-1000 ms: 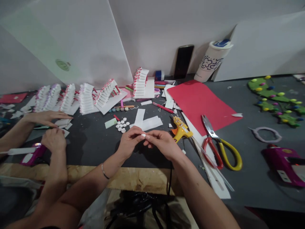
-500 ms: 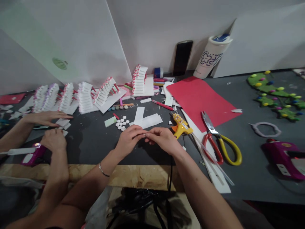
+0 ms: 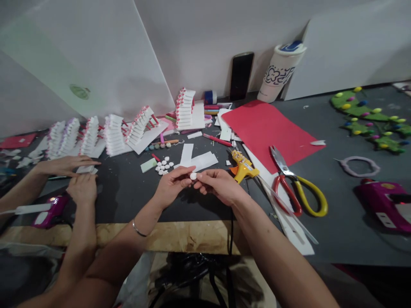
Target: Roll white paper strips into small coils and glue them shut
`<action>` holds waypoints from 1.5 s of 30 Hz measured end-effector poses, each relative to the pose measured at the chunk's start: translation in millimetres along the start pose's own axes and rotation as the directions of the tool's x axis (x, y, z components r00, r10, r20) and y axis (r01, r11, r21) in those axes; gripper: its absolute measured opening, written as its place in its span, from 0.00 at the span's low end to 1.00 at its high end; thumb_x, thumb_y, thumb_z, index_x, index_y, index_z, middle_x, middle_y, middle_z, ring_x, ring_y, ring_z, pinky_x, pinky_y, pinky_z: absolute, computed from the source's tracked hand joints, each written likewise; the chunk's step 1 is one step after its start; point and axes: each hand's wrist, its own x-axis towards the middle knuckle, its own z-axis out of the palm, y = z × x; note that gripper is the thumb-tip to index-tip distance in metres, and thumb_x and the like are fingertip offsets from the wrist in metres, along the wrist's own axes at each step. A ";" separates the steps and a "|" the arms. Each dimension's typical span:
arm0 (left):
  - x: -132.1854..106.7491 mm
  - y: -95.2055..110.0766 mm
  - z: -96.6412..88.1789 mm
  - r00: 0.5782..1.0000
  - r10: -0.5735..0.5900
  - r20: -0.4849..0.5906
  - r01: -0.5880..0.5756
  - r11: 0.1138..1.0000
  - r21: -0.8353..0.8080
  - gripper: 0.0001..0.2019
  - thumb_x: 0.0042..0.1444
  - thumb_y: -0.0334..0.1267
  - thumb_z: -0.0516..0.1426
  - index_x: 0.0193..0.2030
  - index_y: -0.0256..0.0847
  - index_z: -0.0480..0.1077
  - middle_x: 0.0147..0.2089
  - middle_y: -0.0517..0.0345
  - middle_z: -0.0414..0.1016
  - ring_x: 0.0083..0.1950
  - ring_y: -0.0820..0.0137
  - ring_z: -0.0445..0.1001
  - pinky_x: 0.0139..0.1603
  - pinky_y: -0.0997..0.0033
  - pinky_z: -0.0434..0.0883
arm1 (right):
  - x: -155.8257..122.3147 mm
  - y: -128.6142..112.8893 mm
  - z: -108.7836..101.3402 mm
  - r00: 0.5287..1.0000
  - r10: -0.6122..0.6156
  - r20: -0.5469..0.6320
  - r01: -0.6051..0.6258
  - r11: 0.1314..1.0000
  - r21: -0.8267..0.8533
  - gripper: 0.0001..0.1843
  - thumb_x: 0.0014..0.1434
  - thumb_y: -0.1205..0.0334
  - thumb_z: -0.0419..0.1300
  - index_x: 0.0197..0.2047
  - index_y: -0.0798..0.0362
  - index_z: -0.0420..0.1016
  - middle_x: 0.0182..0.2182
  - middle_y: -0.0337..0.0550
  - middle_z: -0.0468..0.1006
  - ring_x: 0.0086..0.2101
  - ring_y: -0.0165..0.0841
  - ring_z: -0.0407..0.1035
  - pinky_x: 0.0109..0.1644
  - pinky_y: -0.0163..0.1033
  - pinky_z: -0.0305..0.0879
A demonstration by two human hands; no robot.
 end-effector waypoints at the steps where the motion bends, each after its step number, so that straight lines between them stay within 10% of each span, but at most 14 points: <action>1: 0.0 0.7 -0.5 1.000 0.018 0.000 -0.018 0.999 0.033 0.18 0.56 0.45 0.63 0.53 0.44 0.76 0.40 0.54 0.74 0.35 0.74 0.73 0.36 0.74 0.73 | -0.1 0.0 -0.1 1.000 -0.001 -0.001 0.001 1.000 -0.002 0.20 0.44 0.46 0.71 0.25 0.55 0.76 0.24 0.40 0.79 0.20 0.23 0.63 0.27 0.33 0.62; 13: -1.3 7.0 -1.7 0.961 0.276 0.020 -0.258 0.868 0.424 0.13 0.61 0.40 0.58 0.52 0.47 0.76 0.42 0.54 0.77 0.43 0.71 0.75 0.45 0.70 0.72 | -1.4 -3.2 3.6 1.000 -0.001 -0.004 0.001 1.000 -0.006 0.21 0.41 0.45 0.72 0.23 0.55 0.75 0.23 0.39 0.78 0.20 0.22 0.63 0.26 0.32 0.62; 36: -4.9 7.7 16.0 0.953 0.181 -0.241 -0.124 0.964 0.234 0.05 0.56 0.38 0.62 0.38 0.41 0.79 0.38 0.55 0.79 0.37 0.71 0.76 0.38 0.73 0.73 | -1.5 -2.2 8.2 0.999 -0.012 -0.031 0.011 1.000 -0.025 0.23 0.38 0.43 0.72 0.22 0.54 0.74 0.21 0.37 0.78 0.19 0.22 0.65 0.27 0.32 0.61; 45: -6.5 2.7 8.5 0.964 0.214 -0.157 -0.129 0.895 0.427 0.10 0.60 0.35 0.58 0.46 0.44 0.78 0.45 0.54 0.81 0.46 0.68 0.79 0.50 0.69 0.74 | -0.7 2.9 8.0 0.960 -0.262 -0.102 0.221 0.926 -0.305 0.18 0.49 0.46 0.66 0.27 0.53 0.74 0.23 0.37 0.78 0.24 0.27 0.67 0.31 0.35 0.63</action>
